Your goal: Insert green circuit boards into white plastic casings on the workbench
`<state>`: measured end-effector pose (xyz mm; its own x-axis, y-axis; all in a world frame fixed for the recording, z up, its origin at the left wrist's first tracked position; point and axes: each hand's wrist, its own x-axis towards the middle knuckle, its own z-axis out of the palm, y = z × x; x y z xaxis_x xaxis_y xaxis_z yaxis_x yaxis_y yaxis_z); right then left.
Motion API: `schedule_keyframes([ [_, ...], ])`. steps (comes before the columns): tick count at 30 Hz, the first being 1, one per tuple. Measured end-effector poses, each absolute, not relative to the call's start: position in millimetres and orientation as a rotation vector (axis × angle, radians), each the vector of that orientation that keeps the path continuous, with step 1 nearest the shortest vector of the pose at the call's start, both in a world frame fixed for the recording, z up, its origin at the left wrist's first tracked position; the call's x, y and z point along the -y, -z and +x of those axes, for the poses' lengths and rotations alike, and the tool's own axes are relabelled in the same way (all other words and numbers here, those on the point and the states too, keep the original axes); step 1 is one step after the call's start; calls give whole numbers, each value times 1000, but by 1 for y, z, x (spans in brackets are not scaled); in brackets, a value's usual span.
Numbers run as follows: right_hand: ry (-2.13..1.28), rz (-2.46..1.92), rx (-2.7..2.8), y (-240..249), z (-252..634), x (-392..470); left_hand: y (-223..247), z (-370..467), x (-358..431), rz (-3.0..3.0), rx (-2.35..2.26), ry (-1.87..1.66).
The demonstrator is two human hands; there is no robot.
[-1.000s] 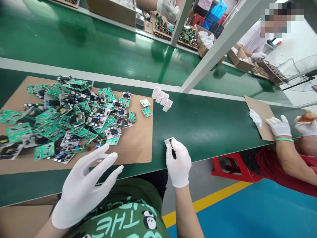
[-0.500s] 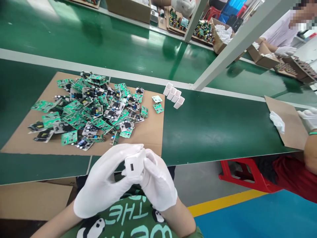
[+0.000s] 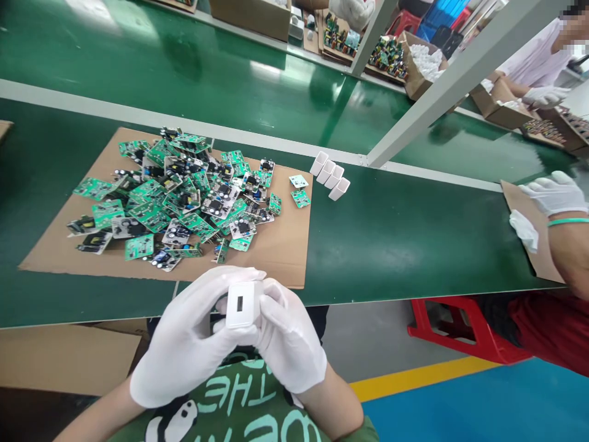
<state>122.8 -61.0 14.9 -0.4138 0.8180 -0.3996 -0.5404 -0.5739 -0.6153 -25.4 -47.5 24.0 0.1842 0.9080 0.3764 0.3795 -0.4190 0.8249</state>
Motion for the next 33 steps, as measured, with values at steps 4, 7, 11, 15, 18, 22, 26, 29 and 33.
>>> schedule_keyframes([
  [4,-2056,-943,547,-21,123,60,-28,-25,49,1813,-1250,-1185],
  [7,-2019,-957,589,-25,122,59,-29,-26,50,1735,-1233,-1186],
  [11,-2024,-982,531,-24,121,58,-27,-29,50,1626,-1180,-1155],
  [15,-2002,-960,500,-25,121,59,-26,-29,47,1612,-1153,-1163],
  [18,-1957,-968,524,-28,120,58,-24,-29,47,1620,-1121,-1168],
  [22,-1888,-939,549,-29,117,58,-21,-30,49,1652,-1098,-1153],
  [26,-1763,-923,629,-25,117,58,-17,-34,50,1734,-1097,-1157],
  [29,-1530,-1067,862,-23,120,59,-12,-39,50,1802,-1148,-1176],
  [33,-931,-1224,1290,-27,121,63,-7,-45,47,2061,-1245,-1190],
])
